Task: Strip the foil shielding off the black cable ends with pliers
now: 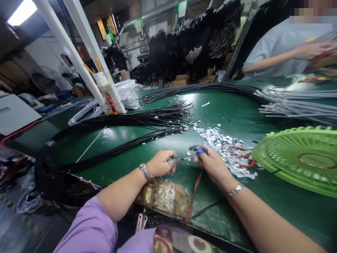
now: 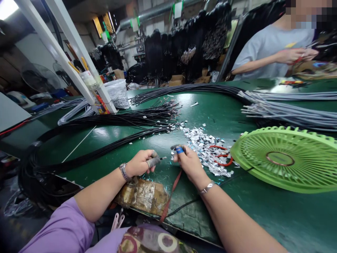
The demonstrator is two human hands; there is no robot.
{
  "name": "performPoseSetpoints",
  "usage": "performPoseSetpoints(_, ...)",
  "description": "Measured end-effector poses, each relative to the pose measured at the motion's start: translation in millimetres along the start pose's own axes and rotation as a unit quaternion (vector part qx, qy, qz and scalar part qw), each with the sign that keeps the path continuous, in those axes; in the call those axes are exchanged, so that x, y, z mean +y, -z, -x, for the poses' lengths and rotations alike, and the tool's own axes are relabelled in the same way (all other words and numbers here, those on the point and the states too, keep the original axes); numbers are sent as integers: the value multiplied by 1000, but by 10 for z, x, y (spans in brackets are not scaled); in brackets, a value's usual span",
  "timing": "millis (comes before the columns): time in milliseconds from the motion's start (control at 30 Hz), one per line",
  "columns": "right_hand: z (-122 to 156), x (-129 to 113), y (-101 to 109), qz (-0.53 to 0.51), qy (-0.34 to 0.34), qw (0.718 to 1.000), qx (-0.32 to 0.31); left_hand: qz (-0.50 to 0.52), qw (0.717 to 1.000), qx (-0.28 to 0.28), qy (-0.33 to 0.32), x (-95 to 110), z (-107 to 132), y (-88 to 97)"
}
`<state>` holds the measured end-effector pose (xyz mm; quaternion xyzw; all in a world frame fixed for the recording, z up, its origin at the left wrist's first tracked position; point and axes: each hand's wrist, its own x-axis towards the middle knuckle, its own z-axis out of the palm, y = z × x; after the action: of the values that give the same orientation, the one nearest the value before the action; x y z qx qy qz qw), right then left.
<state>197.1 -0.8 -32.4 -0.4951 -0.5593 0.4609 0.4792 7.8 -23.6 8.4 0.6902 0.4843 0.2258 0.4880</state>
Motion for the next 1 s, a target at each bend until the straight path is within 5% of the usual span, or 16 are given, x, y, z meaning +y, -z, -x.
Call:
performPoseSetpoints(200,99,-57,-51,99,77,990,-63,97,993,22,60,32,-30,-5)
performPoseSetpoints(367,158,-138,-133,-3,46,993,-106,113,991,23,68,24,-49,-31)
performPoseSetpoints(667,222,-155,-187,-95,-46,992,-66,86,993,13,78,9,-62,-46)
performPoseSetpoints(867,188,-129,-178,-278,-191,932,-134,96,993,27,69,1,-60,-43)
performPoseSetpoints(1000,194,-129,-183,-328,-224,903,-165,120,988,-36,89,21,-43,-30)
